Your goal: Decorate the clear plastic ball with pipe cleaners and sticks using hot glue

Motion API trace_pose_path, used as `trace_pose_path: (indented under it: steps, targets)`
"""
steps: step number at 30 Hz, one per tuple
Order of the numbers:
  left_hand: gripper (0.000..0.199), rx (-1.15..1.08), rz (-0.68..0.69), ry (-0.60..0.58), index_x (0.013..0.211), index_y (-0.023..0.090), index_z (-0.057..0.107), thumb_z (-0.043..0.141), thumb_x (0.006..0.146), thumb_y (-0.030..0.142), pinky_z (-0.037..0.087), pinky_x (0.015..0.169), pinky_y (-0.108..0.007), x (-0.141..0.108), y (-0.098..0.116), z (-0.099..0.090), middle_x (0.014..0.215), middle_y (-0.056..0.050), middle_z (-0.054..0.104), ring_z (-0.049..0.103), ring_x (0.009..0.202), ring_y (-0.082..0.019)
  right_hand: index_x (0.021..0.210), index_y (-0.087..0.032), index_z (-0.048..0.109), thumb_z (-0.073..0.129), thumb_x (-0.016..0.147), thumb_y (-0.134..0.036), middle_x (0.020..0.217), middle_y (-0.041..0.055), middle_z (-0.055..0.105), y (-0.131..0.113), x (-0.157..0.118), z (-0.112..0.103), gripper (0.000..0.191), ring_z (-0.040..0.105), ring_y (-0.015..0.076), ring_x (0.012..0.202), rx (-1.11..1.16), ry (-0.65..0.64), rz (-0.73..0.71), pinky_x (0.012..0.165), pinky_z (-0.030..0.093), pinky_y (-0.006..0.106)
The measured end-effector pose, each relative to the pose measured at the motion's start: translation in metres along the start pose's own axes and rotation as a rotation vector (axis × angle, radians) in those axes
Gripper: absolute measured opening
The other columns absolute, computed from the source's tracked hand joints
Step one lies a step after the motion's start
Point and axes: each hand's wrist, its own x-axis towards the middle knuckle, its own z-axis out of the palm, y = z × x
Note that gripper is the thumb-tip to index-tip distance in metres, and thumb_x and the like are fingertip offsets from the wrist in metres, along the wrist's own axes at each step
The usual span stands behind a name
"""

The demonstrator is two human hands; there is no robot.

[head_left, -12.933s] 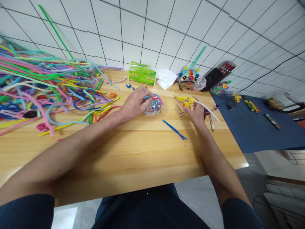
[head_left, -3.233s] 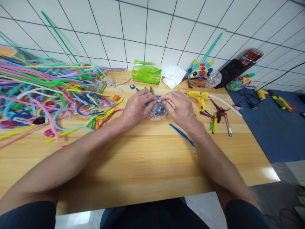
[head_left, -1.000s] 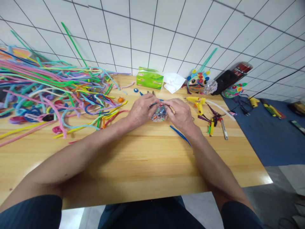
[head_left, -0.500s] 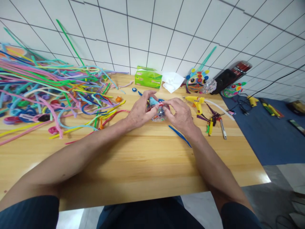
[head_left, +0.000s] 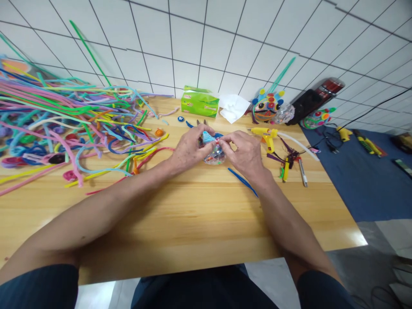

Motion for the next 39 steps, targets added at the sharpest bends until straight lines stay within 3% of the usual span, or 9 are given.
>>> trace_pose_path:
  steps: [9,17,27,30,39]
  targets:
    - [0.023,0.010,-0.009,0.059,0.118,0.021,0.071,0.074,0.096,0.027,0.061,0.086,-0.034,-0.002,-0.001,0.008,0.113,-0.006,0.084,0.074,0.096,-0.020,0.092,-0.026,0.077,0.069,0.106,-0.020,0.089,0.0065,0.083,-0.005,-0.001,0.002,0.017,0.076,0.0250,0.085,-0.028,-0.008,0.012,0.081,0.057,0.039]
    - [0.025,-0.032,-0.032,0.102,0.118,0.021,0.069,0.078,0.095,0.027,0.061,0.087,-0.031,-0.003,-0.001,0.014,0.113,-0.005,0.083,0.075,0.094,-0.018,0.100,-0.026,0.082,0.067,0.108,-0.021,0.094,0.0068,0.085,-0.004,-0.004,0.000,0.017,0.077,0.0251,0.089,0.005,-0.012,-0.027,0.085,0.061,0.040]
    - [0.025,-0.028,-0.088,0.084,0.118,0.022,0.070,0.077,0.094,0.024,0.061,0.088,-0.031,-0.001,0.002,0.012,0.116,-0.004,0.084,0.074,0.097,-0.019,0.113,-0.025,0.088,0.062,0.094,-0.008,0.092,0.0050,0.082,0.004,-0.010,0.002,0.036,0.079,0.0245,0.089,0.042,0.043,-0.111,0.082,0.065,0.038]
    - [0.024,-0.027,-0.083,0.079,0.117,0.022,0.070,0.077,0.094,0.023,0.061,0.089,-0.031,-0.001,0.002,0.011,0.115,-0.004,0.083,0.074,0.098,-0.019,0.113,-0.026,0.088,0.062,0.094,-0.008,0.092,0.0045,0.082,0.004,-0.011,0.003,0.037,0.078,0.0245,0.088,0.033,0.023,-0.081,0.082,0.065,0.039]
    - [0.022,-0.042,-0.062,0.076,0.116,0.021,0.070,0.075,0.095,0.024,0.062,0.096,-0.036,-0.001,0.003,0.011,0.116,-0.007,0.084,0.076,0.103,-0.022,0.121,-0.023,0.086,0.065,0.096,-0.010,0.104,0.0083,0.084,-0.001,-0.017,0.004,0.036,0.080,0.0257,0.094,0.049,0.120,-0.129,0.084,0.067,0.040]
